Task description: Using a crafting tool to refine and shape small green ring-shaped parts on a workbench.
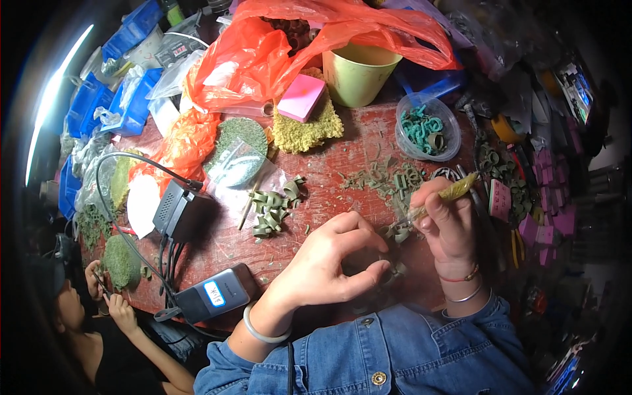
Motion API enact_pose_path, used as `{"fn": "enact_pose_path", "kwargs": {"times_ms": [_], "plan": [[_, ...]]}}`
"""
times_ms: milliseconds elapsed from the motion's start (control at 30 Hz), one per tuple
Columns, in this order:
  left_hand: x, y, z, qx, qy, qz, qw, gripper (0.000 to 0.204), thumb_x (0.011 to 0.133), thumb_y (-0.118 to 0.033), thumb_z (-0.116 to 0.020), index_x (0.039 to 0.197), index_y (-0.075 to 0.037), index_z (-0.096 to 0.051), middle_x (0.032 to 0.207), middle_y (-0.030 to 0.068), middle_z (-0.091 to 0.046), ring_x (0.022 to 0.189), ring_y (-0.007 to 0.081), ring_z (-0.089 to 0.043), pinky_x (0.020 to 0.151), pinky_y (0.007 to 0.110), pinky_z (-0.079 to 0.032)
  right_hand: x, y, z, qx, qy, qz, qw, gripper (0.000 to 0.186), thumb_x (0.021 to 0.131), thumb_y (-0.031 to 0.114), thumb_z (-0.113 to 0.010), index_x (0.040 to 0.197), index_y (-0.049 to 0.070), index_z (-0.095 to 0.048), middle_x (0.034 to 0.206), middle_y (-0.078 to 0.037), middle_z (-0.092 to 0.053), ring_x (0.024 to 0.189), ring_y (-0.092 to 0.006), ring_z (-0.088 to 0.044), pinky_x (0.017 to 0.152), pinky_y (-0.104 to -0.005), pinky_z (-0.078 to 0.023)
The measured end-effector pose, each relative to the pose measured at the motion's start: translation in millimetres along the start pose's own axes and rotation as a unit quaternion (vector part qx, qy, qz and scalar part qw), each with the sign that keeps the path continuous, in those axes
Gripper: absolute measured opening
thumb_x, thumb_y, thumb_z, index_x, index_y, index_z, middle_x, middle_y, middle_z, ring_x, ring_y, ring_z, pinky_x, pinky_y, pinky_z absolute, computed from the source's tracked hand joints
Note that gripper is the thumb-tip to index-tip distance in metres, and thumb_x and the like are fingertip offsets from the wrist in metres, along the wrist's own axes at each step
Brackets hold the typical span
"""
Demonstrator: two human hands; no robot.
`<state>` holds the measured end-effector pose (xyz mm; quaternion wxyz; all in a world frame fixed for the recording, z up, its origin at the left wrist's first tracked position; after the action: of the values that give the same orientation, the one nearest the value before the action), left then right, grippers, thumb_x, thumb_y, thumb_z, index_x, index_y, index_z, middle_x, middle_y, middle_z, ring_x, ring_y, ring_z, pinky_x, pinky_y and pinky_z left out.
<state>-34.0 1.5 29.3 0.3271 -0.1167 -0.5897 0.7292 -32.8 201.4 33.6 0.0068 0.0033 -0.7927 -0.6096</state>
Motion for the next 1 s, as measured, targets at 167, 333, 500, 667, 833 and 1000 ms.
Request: {"fn": "enact_pose_path", "kwargs": {"times_ms": [167, 333, 500, 667, 833, 1000], "plan": [[-4, 6, 15, 0.192, -0.267, -0.003, 0.944, 0.021, 0.078, 0.0, -0.072, 0.099, -0.001, -0.066, 0.096, 0.0119, -0.061, 0.087, 0.0257, -0.059, 0.075, 0.035, -0.047, 0, 1, -2, -0.021, -0.016, -0.004, 1.0, 0.025, 0.094, 0.029, -0.069, 0.089, 0.005, -0.067, 0.077, 0.003, -0.062, 0.06, -0.0001, -0.05, 0.053, -0.0155, -0.037], [-9, 8, 26, 0.409, -0.352, 0.044, 0.841, 0.044, 0.077, 0.0, -0.071, 0.12, 0.0, -0.058, 0.111, 0.0165, -0.056, 0.113, 0.0349, -0.052, 0.102, 0.049, -0.038, 1, 2, -3, -0.037, -0.02, -0.008, 0.999, 0.025, 0.093, 0.029, -0.07, 0.088, 0.005, -0.068, 0.078, 0.002, -0.064, 0.06, 0.0004, -0.05, 0.053, -0.0148, -0.038], [-9, 17, 21, 0.47, -0.269, 0.09, 0.836, 0.038, 0.08, 0.0, -0.067, 0.117, -0.001, -0.059, 0.108, 0.0155, -0.057, 0.112, 0.0329, -0.054, 0.113, 0.057, -0.028, 1, 2, -2, -0.042, -0.019, -0.01, 0.999, 0.023, 0.094, 0.028, -0.07, 0.088, 0.005, -0.068, 0.079, 0.002, -0.064, 0.061, 0.0, -0.051, 0.055, -0.0153, -0.039], [-6, 8, 11, 0.066, -0.345, -0.003, 0.936, 0.032, 0.081, 0.006, -0.071, 0.112, 0.001, -0.063, 0.108, 0.0131, -0.06, 0.094, 0.0222, -0.063, 0.088, 0.036, -0.054, -1, 7, -4, -0.09, -0.04, 0.035, 0.995, 0.022, 0.096, 0.025, -0.067, 0.091, 0.003, -0.068, 0.081, 0.001, -0.063, 0.066, -0.0018, -0.052, 0.061, -0.017, -0.041], [-5, 21, -7, -0.449, -0.181, 0.19, 0.854, 0.035, 0.092, -0.002, -0.065, 0.126, 0.002, -0.058, 0.111, 0.0099, -0.066, 0.103, 0.0206, -0.066, 0.088, 0.03, -0.056, -2, 7, -5, -0.102, -0.028, 0.112, 0.988, 0.018, 0.096, 0.018, -0.066, 0.1, 0.001, -0.065, 0.089, 0.0, -0.062, 0.07, -0.0033, -0.052, 0.064, -0.0171, -0.042], [-5, 18, -6, -0.545, -0.179, 0.19, 0.797, 0.038, 0.095, -0.008, -0.063, 0.132, 0.001, -0.056, 0.111, 0.0089, -0.066, 0.11, 0.0246, -0.065, 0.098, 0.033, -0.053, -2, 11, -12, -0.143, 0.021, 0.143, 0.979, 0.016, 0.097, 0.012, -0.064, 0.106, -0.001, -0.063, 0.098, -0.003, -0.061, 0.08, -0.0043, -0.052, 0.071, -0.0176, -0.042]]}}
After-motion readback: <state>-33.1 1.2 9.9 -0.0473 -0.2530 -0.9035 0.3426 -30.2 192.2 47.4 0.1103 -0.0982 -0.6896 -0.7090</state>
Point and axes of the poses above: each hand's wrist, its own x-axis towards the middle knuckle, its own z-axis out of the back of the hand, y = z × x, the point moved 3 cm from there along x, towards the middle knuckle
